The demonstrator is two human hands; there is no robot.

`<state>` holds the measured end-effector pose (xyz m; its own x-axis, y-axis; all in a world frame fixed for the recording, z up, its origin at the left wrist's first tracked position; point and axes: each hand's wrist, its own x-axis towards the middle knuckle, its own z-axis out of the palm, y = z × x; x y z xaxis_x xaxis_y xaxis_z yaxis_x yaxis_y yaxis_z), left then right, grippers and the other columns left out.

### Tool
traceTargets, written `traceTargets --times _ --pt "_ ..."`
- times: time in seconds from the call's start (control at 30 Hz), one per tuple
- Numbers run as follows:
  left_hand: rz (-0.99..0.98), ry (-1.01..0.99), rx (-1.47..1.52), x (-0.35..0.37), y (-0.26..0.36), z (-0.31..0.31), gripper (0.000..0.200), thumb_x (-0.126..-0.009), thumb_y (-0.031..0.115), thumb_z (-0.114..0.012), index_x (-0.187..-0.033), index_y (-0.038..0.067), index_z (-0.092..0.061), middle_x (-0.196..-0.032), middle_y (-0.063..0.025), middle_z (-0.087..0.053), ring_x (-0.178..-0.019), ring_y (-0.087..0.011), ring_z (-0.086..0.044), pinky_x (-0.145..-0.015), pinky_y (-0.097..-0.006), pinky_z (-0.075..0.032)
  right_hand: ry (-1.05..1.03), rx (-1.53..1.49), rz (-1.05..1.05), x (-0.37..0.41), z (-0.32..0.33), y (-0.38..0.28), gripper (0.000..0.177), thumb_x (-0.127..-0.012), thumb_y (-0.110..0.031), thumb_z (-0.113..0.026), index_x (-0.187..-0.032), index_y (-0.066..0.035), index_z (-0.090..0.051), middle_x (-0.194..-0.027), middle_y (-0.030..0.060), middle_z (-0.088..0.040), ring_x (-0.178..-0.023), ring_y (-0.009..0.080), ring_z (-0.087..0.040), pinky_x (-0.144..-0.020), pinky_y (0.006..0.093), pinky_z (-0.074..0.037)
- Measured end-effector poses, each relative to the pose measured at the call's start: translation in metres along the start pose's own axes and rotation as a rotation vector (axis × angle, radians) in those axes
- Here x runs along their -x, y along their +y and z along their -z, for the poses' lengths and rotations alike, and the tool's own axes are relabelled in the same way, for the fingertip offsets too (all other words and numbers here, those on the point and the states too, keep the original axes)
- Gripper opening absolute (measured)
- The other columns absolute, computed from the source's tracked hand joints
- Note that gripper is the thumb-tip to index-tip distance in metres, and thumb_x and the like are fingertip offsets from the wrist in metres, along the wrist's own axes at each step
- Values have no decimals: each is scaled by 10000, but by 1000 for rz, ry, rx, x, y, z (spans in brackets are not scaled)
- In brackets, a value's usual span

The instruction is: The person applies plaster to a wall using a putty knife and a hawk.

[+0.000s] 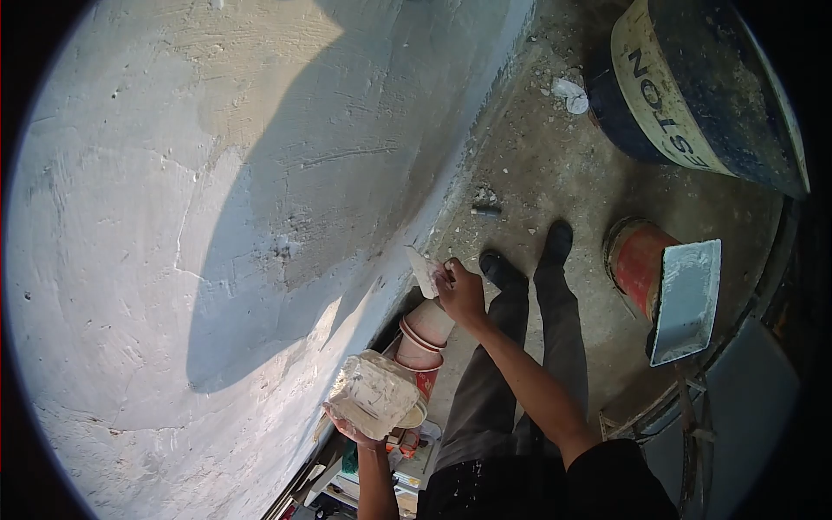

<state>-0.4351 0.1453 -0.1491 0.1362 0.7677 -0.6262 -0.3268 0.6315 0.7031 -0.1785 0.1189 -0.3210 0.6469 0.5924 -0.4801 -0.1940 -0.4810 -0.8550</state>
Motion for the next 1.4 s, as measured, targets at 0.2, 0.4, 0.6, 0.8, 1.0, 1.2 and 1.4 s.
traceTargets --times 0.2,0.4,0.6,0.8,1.0,1.2,1.4 --pt "-25 -34 -29 -4 -1 10 737 -928 650 -361 -1389 80 -428 -1338 -167 -523 -1177 -378 -554 -951 -578 -483 339 -417 -315 -19 -56 68 128 -798 -82 -674 -858 -4 -592 -746 133 -671 -667 225 -671 -610 350 -513" --pt "-74 65 -117 -5 1 36 760 -909 668 -388 -1387 79 -433 -1339 -166 -525 -1176 -385 -553 -947 -577 -483 173 -922 -341 -43 -98 68 74 -845 -39 -663 -881 0 -611 -879 75 -658 -821 133 -614 -741 284 -483" --pt "-1 24 -14 -1 -2 12 766 -908 671 -390 -1388 76 -435 -1348 -164 -522 -1182 -387 -549 -954 -579 -477 52 -1041 -362 -22 -66 9 160 -828 -29 -681 -975 9 -632 -936 72 -667 -874 135 -632 -785 266 -493" --pt "-68 -77 -64 2 -1 16 746 -916 654 -383 -1393 82 -424 -1351 -166 -517 -1191 -385 -545 -955 -586 -478 -66 -1022 -216 -5 -44 -64 37 -830 -38 -641 -818 -24 -609 -675 33 -632 -614 84 -581 -603 233 -446" --pt "-115 24 -152 9 0 40 750 -907 662 -371 -1416 112 -386 -1377 -161 -490 -1194 -385 -543 -946 -595 -487 -150 -835 -29 11 -24 -116 122 -855 -64 -638 -754 -26 -581 -649 11 -625 -601 66 -574 -597 226 -444" --pt "57 80 87 21 6 45 727 -906 633 -388 -1411 110 -401 -1366 -144 -507 -1203 -369 -540 -975 -575 -467 -264 -1034 52 43 -20 -173 148 -890 -18 -631 -765 10 -557 -657 27 -593 -623 53 -554 -616 241 -485" --pt "98 77 215 11 -8 62 663 -905 615 -413 -1359 136 -471 -1350 -98 -521 -1197 -322 -535 -1021 -501 -428 -51 -699 316 88 -1 -246 209 -792 -36 -744 -940 63 -634 -832 159 -710 -861 232 -719 -705 285 -566"
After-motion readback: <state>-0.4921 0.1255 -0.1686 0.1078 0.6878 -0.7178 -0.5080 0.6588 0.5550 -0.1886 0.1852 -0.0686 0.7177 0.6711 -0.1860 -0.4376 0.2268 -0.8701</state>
